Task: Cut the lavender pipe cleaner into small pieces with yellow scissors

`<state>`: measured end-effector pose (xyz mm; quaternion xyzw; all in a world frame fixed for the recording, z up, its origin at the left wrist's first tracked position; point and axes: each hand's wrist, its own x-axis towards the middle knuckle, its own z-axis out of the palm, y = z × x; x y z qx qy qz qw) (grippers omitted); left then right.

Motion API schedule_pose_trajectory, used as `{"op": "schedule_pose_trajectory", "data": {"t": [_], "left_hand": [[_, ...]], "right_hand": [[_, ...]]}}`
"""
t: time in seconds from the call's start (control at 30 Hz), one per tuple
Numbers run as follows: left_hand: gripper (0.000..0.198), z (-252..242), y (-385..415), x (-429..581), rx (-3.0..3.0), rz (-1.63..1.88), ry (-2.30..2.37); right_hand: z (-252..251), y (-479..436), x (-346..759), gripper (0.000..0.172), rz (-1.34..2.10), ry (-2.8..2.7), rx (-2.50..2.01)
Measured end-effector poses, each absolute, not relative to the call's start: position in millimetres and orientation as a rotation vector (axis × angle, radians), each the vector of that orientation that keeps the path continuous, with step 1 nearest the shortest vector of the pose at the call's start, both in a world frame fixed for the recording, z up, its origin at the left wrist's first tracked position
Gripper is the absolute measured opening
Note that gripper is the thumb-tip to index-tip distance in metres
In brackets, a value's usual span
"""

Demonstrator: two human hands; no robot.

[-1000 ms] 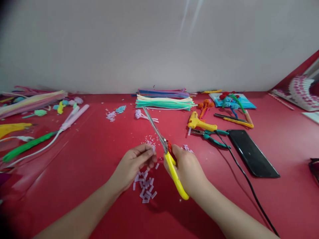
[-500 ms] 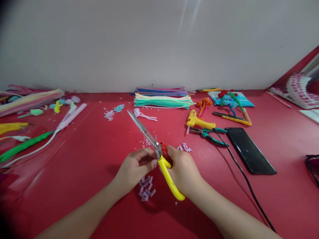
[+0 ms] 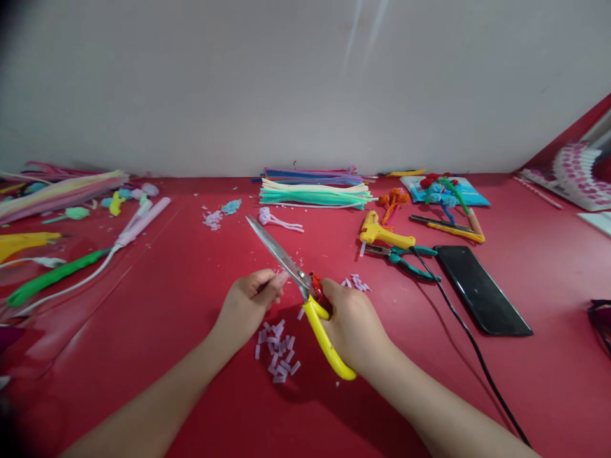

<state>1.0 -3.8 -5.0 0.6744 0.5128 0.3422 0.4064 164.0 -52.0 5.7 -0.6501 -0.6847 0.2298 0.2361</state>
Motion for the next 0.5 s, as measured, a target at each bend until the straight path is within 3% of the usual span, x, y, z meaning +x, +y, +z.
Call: {"op": "schedule_pose_trajectory", "data": {"t": [0.1, 0.27, 0.5], "left_hand": [[0.01, -3.7, -7.3, 4.7, 1.681, 0.834, 1.16], [0.008, -1.8, -17.4, 13.1, 1.71, 0.679, 1.022], [0.006, -4.3, -16.6, 11.4, 1.645, 0.727, 1.023]], "right_hand": [[4.2, -51.3, 165.4, 0.012, 0.663, -1.85, -1.789], [5.3, -51.4, 165.3, 0.013, 0.712, -1.888, -1.752], [8.7, -52.1, 163.0, 0.012, 0.553, -1.98, -1.769]]}}
